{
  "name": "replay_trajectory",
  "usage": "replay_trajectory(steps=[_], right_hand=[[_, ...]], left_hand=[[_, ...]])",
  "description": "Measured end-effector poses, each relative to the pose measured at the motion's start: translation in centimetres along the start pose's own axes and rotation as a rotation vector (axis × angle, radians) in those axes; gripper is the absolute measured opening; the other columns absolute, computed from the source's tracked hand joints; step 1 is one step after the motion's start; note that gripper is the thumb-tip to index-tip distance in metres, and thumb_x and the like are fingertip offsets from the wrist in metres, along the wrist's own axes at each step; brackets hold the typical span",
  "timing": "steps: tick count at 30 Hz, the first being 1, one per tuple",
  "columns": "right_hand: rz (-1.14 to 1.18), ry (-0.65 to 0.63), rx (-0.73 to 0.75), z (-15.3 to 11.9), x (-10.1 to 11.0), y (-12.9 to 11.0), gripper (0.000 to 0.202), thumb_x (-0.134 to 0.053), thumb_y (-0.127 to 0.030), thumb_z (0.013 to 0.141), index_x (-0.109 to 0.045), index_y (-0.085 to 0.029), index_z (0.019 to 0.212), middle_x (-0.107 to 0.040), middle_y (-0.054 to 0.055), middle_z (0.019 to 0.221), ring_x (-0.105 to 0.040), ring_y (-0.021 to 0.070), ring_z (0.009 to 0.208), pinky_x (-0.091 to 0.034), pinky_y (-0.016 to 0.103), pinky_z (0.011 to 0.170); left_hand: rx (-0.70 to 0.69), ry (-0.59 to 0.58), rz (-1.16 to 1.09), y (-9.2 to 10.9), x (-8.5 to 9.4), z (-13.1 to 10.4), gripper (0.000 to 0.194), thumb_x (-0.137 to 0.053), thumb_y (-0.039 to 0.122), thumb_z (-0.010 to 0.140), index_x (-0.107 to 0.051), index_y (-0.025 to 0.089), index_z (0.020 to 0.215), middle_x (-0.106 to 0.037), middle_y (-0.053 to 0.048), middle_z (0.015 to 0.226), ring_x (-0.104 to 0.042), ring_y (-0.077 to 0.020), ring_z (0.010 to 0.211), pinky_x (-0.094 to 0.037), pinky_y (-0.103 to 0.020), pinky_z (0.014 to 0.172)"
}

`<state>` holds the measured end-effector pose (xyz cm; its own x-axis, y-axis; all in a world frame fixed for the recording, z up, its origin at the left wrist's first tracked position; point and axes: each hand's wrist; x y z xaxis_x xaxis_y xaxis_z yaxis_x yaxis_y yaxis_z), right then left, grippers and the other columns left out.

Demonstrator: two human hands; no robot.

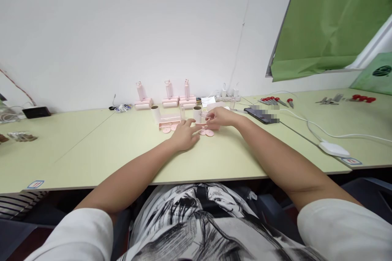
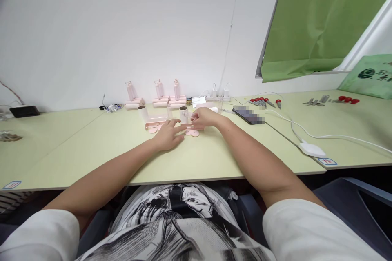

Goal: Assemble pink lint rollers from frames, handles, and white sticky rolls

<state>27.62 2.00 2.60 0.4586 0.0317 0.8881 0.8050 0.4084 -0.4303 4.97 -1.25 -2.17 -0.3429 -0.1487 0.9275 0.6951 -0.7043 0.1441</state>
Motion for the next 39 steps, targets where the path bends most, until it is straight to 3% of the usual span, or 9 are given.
replay_trajectory(steps=[6,13,16,20,23,26,29,35,39], right_hand=[[-0.097,-0.167,-0.030,-0.1,-1.0,-1.4,0.015,-0.071,-0.025,0.062,-0.058,-0.020,0.057,-0.057,0.000,0.052,-0.048,0.0130,0.049,-0.028,0.027,0.048],[-0.232,-0.168,-0.060,0.4,-1.3,-0.5,0.018,-0.074,-0.020,0.058,-0.056,-0.019,0.056,-0.057,0.000,0.052,-0.048,0.0139,0.049,-0.027,0.028,0.050],[-0.235,-0.118,-0.061,0.2,-0.9,-0.7,0.018,-0.071,-0.028,0.067,-0.057,-0.019,0.062,-0.060,0.001,0.061,-0.050,0.0145,0.057,-0.028,0.027,0.053],[-0.191,-0.047,-0.059,-0.3,-0.5,-1.9,0.027,-0.070,-0.042,0.071,-0.057,-0.018,0.070,-0.059,0.001,0.065,-0.050,0.0141,0.061,-0.028,0.026,0.054],[-0.083,-0.062,0.002,-0.7,-0.8,-3.1,0.029,-0.068,-0.044,0.072,-0.056,-0.018,0.070,-0.055,0.000,0.065,-0.049,0.0136,0.061,-0.029,0.025,0.054],[0.144,-0.147,0.117,-1.1,-1.2,-3.8,0.023,-0.068,-0.036,0.072,-0.055,-0.018,0.072,-0.050,-0.004,0.064,-0.045,0.0111,0.059,-0.030,0.024,0.054],[0.353,-0.217,0.164,-1.1,-1.2,-3.6,0.022,-0.070,-0.035,0.072,-0.056,-0.018,0.074,-0.048,-0.005,0.063,-0.043,0.0091,0.055,-0.031,0.022,0.050],[0.614,-0.082,-0.136,-0.3,-0.4,-2.2,0.035,-0.068,-0.049,0.081,-0.055,-0.018,0.071,-0.046,-0.004,0.052,-0.038,0.0080,0.041,-0.024,0.021,0.036],[0.824,-0.096,-0.262,-0.2,-1.7,-3.0,0.039,-0.064,-0.046,0.086,-0.045,-0.019,0.064,-0.040,-0.006,0.045,-0.033,0.0062,0.034,-0.020,0.020,0.032]], left_hand=[[-0.031,-0.120,0.072,0.6,-0.3,0.0,0.046,-0.044,0.049,0.091,-0.059,0.028,0.130,-0.048,-0.014,0.137,-0.038,-0.0372,0.124,-0.033,-0.057,0.102],[-0.091,-0.117,0.055,-0.3,-0.6,-0.1,0.046,-0.044,0.049,0.092,-0.060,0.025,0.127,-0.048,-0.015,0.136,-0.045,-0.0352,0.118,-0.035,-0.054,0.100],[-0.095,-0.025,0.010,-0.3,-0.7,0.1,0.039,-0.048,0.046,0.090,-0.065,0.022,0.116,-0.047,-0.014,0.138,-0.048,-0.0327,0.116,-0.037,-0.051,0.101],[0.054,0.302,-0.083,-0.4,-0.2,0.5,0.024,-0.049,0.035,0.091,-0.063,0.017,0.098,-0.059,-0.012,0.112,-0.053,-0.0253,0.105,-0.043,-0.040,0.094],[0.020,0.430,-0.015,-0.3,0.5,0.6,0.027,-0.055,0.031,0.087,-0.058,0.017,0.110,-0.057,-0.013,0.115,-0.051,-0.0264,0.108,-0.042,-0.040,0.093],[-0.080,0.299,0.083,0.0,1.3,0.4,0.034,-0.056,0.031,0.087,-0.056,0.021,0.120,-0.061,-0.010,0.113,-0.052,-0.0266,0.106,-0.038,-0.041,0.093],[-0.018,0.216,0.139,-0.1,2.0,0.4,0.028,-0.052,0.034,0.091,-0.060,0.023,0.115,-0.067,-0.007,0.102,-0.055,-0.0263,0.098,-0.036,-0.042,0.089],[0.205,0.249,0.120,-2.3,2.9,0.6,0.029,-0.053,0.039,0.091,-0.064,0.021,0.111,-0.070,-0.008,0.103,-0.057,-0.0292,0.101,-0.036,-0.045,0.089],[0.183,0.210,0.129,-2.3,3.2,0.5,0.030,-0.055,0.042,0.089,-0.065,0.019,0.105,-0.070,-0.009,0.098,-0.059,-0.0296,0.100,-0.037,-0.045,0.090]])
Point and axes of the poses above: each hand's wrist, its own z-axis towards the middle knuckle, its own x-axis out of the back of the hand, y = z × x
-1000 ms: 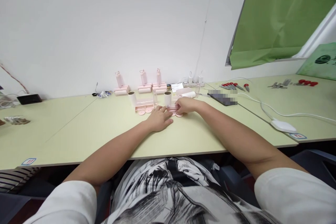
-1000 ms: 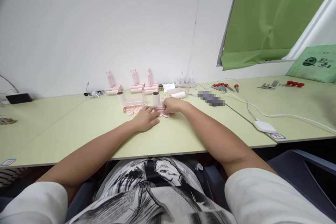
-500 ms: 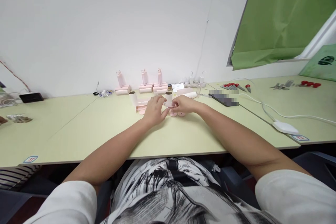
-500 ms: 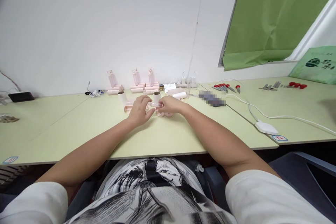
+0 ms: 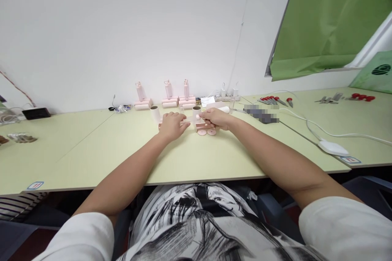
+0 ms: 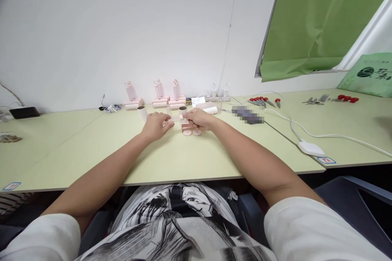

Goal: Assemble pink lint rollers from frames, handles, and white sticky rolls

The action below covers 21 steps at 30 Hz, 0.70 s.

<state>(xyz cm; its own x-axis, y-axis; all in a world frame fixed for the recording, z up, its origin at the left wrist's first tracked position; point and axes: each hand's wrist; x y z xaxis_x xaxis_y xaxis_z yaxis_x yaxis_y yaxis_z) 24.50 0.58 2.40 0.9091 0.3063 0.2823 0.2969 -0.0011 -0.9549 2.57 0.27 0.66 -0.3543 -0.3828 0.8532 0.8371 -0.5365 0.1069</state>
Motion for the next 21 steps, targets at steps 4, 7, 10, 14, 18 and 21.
replay_trajectory(steps=[4,7,10,14,18,21], right_hand=[[0.103,-0.145,0.000,0.1,-2.3,0.6,0.040,-0.060,-0.046,0.088,-0.046,-0.019,0.062,-0.043,-0.004,0.045,-0.040,0.0079,0.037,-0.029,0.020,0.034],[0.082,-0.197,0.014,0.2,-2.9,1.0,0.042,-0.061,-0.049,0.086,-0.047,-0.018,0.061,-0.048,-0.003,0.047,-0.042,0.0083,0.038,-0.035,0.021,0.036],[0.064,-0.257,0.018,0.1,-2.7,1.0,0.044,-0.064,-0.050,0.084,-0.047,-0.018,0.059,-0.047,-0.003,0.046,-0.038,0.0072,0.037,-0.037,0.021,0.037],[0.101,-0.330,0.073,-0.2,-2.4,0.7,0.044,-0.065,-0.046,0.083,-0.045,-0.019,0.056,-0.038,-0.006,0.042,-0.034,0.0069,0.038,-0.037,0.021,0.038],[0.125,-0.360,0.070,-0.4,-2.4,0.2,0.043,-0.068,-0.042,0.082,-0.043,-0.019,0.055,-0.036,-0.007,0.041,-0.034,0.0068,0.039,-0.038,0.020,0.039],[0.149,-0.386,0.073,-0.6,-2.2,-0.1,0.042,-0.070,-0.042,0.080,-0.044,-0.018,0.056,-0.036,-0.008,0.042,-0.032,0.0057,0.038,-0.039,0.020,0.039]], left_hand=[[-0.132,-0.069,-0.034,1.1,0.1,-0.5,0.026,-0.049,0.038,0.092,-0.062,0.019,0.103,-0.069,-0.008,0.096,-0.062,-0.0250,0.090,-0.041,-0.038,0.081],[-0.179,-0.090,-0.062,1.4,-0.1,-0.8,0.019,-0.045,0.031,0.093,-0.057,0.019,0.100,-0.066,-0.008,0.097,-0.063,-0.0227,0.087,-0.042,-0.034,0.073],[-0.207,-0.095,-0.087,1.1,-0.3,-1.0,0.016,-0.044,0.031,0.094,-0.053,0.019,0.100,-0.065,-0.008,0.098,-0.062,-0.0222,0.087,-0.041,-0.032,0.069],[-0.214,-0.144,-0.098,1.0,-0.2,-1.1,0.022,-0.041,0.038,0.095,-0.050,0.020,0.102,-0.066,-0.006,0.094,-0.062,-0.0221,0.080,-0.038,-0.031,0.062],[-0.215,-0.143,-0.097,1.3,0.3,-1.1,0.024,-0.040,0.042,0.095,-0.050,0.021,0.098,-0.066,-0.005,0.085,-0.062,-0.0221,0.075,-0.035,-0.030,0.060],[-0.233,-0.132,-0.134,1.4,0.4,-1.1,0.025,-0.040,0.043,0.094,-0.051,0.021,0.095,-0.064,-0.003,0.080,-0.060,-0.0207,0.071,-0.035,-0.029,0.060]])
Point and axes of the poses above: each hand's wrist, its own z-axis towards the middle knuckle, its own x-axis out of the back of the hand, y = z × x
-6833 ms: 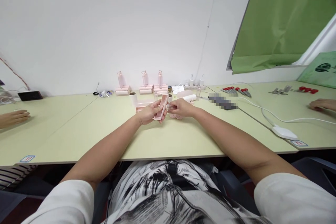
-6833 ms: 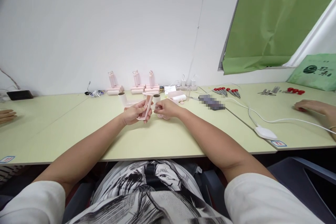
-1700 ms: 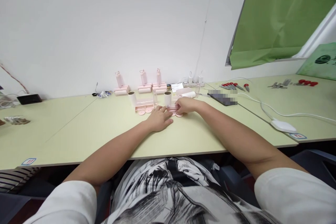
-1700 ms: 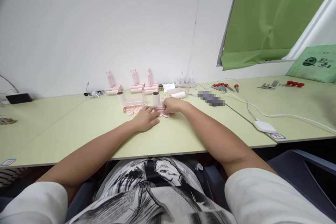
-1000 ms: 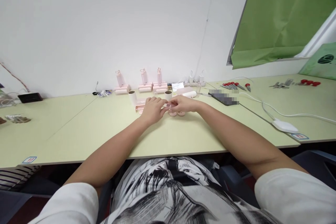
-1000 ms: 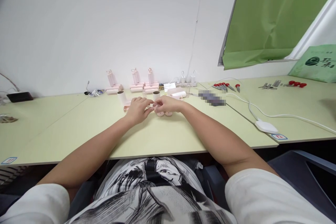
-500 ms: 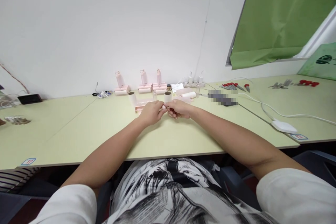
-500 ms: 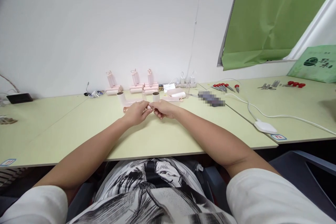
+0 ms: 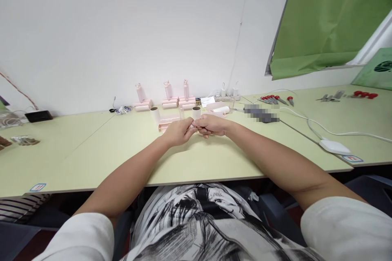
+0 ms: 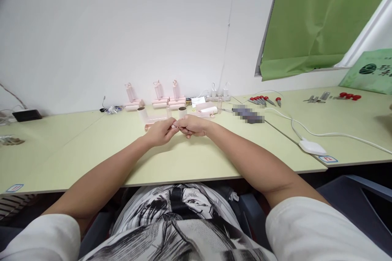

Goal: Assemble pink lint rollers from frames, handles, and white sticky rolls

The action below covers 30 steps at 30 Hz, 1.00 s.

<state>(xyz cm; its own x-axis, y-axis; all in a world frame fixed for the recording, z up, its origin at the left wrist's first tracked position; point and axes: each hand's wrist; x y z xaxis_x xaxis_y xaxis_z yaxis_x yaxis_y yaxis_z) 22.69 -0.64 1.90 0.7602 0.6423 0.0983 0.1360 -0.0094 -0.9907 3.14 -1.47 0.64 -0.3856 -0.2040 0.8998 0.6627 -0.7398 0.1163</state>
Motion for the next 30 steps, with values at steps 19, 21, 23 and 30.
replay_trajectory(steps=[19,21,23,30], right_hand=[[-0.648,0.845,-0.087,-3.8,9.1,-2.0,0.035,-0.073,-0.026,0.068,-0.040,-0.020,0.060,-0.035,-0.007,0.049,-0.039,0.0079,0.045,-0.033,0.021,0.041],[-0.730,0.757,-0.299,-4.1,10.7,-1.1,0.029,-0.075,-0.023,0.064,-0.046,-0.020,0.061,-0.037,-0.006,0.049,-0.038,0.0087,0.045,-0.034,0.023,0.041],[-0.765,0.672,-0.426,-4.0,11.7,-0.1,0.024,-0.075,-0.019,0.060,-0.051,-0.019,0.062,-0.037,-0.005,0.050,-0.039,0.0095,0.046,-0.035,0.024,0.041],[-0.853,0.596,-0.582,-3.6,12.1,0.8,0.027,-0.079,-0.019,0.054,-0.055,-0.019,0.067,-0.045,-0.003,0.060,-0.045,0.0123,0.051,-0.038,0.027,0.042]], left_hand=[[0.231,0.178,-0.576,-1.7,-1.0,0.4,0.015,-0.038,0.032,0.092,-0.040,0.022,0.103,-0.053,0.006,0.070,-0.050,-0.0115,0.058,-0.040,-0.027,0.063],[0.221,0.152,-0.609,-1.5,-0.9,0.4,0.017,-0.039,0.039,0.094,-0.039,0.022,0.098,-0.057,0.004,0.076,-0.053,-0.0104,0.057,-0.041,-0.026,0.061],[0.206,0.128,-0.629,-1.3,-0.8,0.4,0.021,-0.040,0.043,0.094,-0.039,0.022,0.093,-0.061,0.002,0.080,-0.056,-0.0099,0.057,-0.042,-0.025,0.060],[0.228,0.097,-0.734,-1.5,-0.9,0.6,0.034,-0.047,0.053,0.091,-0.045,0.020,0.082,-0.066,-0.002,0.082,-0.060,-0.0098,0.055,-0.044,-0.024,0.055]])
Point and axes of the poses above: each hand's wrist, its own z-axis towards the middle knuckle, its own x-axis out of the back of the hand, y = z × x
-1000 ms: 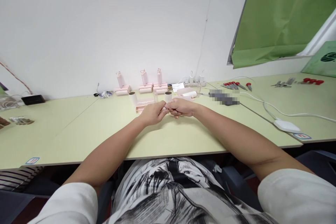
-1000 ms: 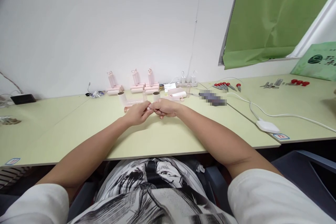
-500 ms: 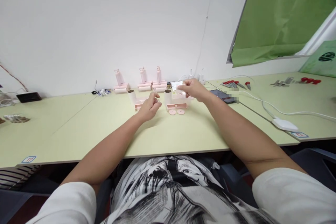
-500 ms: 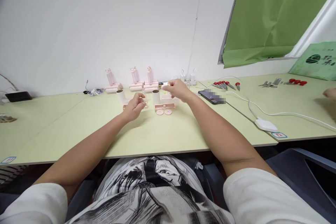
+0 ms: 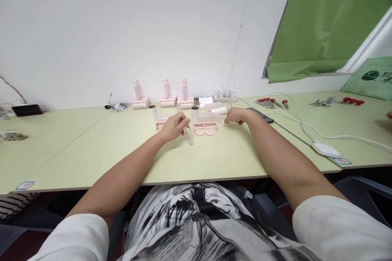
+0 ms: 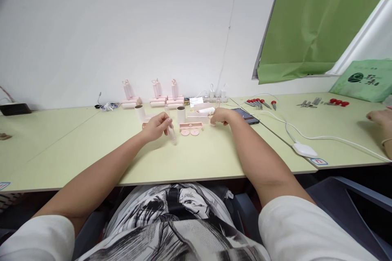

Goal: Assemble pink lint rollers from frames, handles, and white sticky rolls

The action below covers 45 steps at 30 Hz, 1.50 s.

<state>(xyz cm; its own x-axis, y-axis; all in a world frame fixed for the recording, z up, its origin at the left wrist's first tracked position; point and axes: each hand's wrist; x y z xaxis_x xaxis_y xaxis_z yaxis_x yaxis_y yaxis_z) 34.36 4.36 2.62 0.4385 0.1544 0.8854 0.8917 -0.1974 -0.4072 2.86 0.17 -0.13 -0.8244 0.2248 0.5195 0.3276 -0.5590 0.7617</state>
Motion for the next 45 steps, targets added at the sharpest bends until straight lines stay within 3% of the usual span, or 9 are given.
replay_trajectory(steps=[5,9,11,16,22,30,36,39,45], right_hand=[[0.008,0.014,0.023,-0.8,0.7,0.1,0.029,-0.079,-0.040,0.063,-0.059,-0.018,0.065,-0.043,-0.002,0.055,-0.043,0.0126,0.049,-0.037,0.027,0.043],[0.061,0.283,0.094,-1.4,1.4,-0.4,0.030,-0.072,-0.044,0.070,-0.058,-0.017,0.064,-0.047,0.000,0.055,-0.046,0.0131,0.051,-0.035,0.026,0.046],[0.143,0.384,0.246,-1.8,1.1,-1.2,0.023,-0.070,-0.038,0.071,-0.061,-0.017,0.071,-0.051,-0.001,0.060,-0.047,0.0122,0.055,-0.034,0.025,0.050],[0.383,0.106,0.804,-3.8,-2.3,-5.2,0.050,-0.073,-0.029,0.067,-0.062,-0.020,0.115,-0.056,-0.003,0.073,-0.050,0.0110,0.063,-0.038,0.022,0.058],[0.610,0.152,1.009,-6.3,-5.6,-8.5,0.036,-0.069,-0.041,0.075,-0.066,-0.019,0.102,-0.054,0.000,0.077,-0.048,0.0132,0.068,-0.040,0.024,0.062],[0.496,0.436,0.907,-6.6,-4.8,-8.2,0.028,-0.066,-0.046,0.075,-0.065,-0.018,0.082,-0.054,0.001,0.066,-0.048,0.0146,0.062,-0.037,0.026,0.059],[0.366,0.856,0.397,-3.1,0.1,-4.0,0.030,-0.061,-0.045,0.078,-0.054,-0.018,0.065,-0.057,0.003,0.066,-0.049,0.0153,0.064,-0.037,0.027,0.061],[0.168,0.741,0.117,-1.2,1.1,-1.4,0.026,-0.062,-0.041,0.076,-0.056,-0.018,0.064,-0.057,0.004,0.064,-0.050,0.0167,0.063,-0.035,0.028,0.057],[0.076,0.329,-0.026,-0.1,-0.2,0.6,0.029,-0.070,-0.043,0.071,-0.060,-0.017,0.069,-0.052,0.002,0.053,-0.046,0.0138,0.045,-0.035,0.027,0.048]], left_hand=[[0.084,0.005,-0.032,-0.1,0.1,0.2,0.041,-0.058,0.058,0.081,-0.054,0.018,0.073,-0.061,-0.001,0.065,-0.052,-0.0096,0.050,-0.036,-0.021,0.045],[0.107,0.125,-0.166,0.2,0.3,0.5,0.044,-0.067,0.059,0.073,-0.056,0.017,0.064,-0.054,0.001,0.060,-0.040,-0.0062,0.046,-0.029,-0.022,0.043],[0.147,0.171,-0.311,0.2,0.5,0.7,0.044,-0.071,0.059,0.069,-0.057,0.017,0.066,-0.047,0.004,0.054,-0.035,-0.0056,0.044,-0.025,-0.022,0.043],[0.254,0.201,-0.568,0.1,0.6,1.0,0.048,-0.075,0.060,0.064,-0.056,0.016,0.071,-0.045,0.005,0.052,-0.039,-0.0057,0.045,-0.023,-0.020,0.040],[0.286,0.047,-0.709,0.2,-0.2,0.9,0.047,-0.075,0.057,0.069,-0.058,0.015,0.080,-0.058,0.000,0.074,-0.049,-0.0041,0.050,-0.033,-0.018,0.041],[0.416,0.026,-0.588,0.8,-1.3,0.5,0.037,-0.071,0.050,0.077,-0.060,0.015,0.084,-0.063,-0.003,0.077,-0.052,-0.0054,0.050,-0.035,-0.019,0.042],[0.375,-0.004,-0.280,0.4,-1.4,0.2,0.029,-0.065,0.045,0.079,-0.063,0.016,0.080,-0.064,-0.003,0.080,-0.054,-0.0076,0.054,-0.039,-0.022,0.046],[0.308,-0.038,-0.115,0.4,-1.5,-0.2,0.029,-0.062,0.044,0.080,-0.063,0.016,0.073,-0.064,-0.003,0.077,-0.055,-0.0091,0.055,-0.038,-0.023,0.048],[0.139,-0.127,0.080,0.5,-1.7,-0.6,0.030,-0.056,0.044,0.083,-0.065,0.016,0.076,-0.061,-0.002,0.073,-0.058,-0.0124,0.062,-0.044,-0.025,0.058]])
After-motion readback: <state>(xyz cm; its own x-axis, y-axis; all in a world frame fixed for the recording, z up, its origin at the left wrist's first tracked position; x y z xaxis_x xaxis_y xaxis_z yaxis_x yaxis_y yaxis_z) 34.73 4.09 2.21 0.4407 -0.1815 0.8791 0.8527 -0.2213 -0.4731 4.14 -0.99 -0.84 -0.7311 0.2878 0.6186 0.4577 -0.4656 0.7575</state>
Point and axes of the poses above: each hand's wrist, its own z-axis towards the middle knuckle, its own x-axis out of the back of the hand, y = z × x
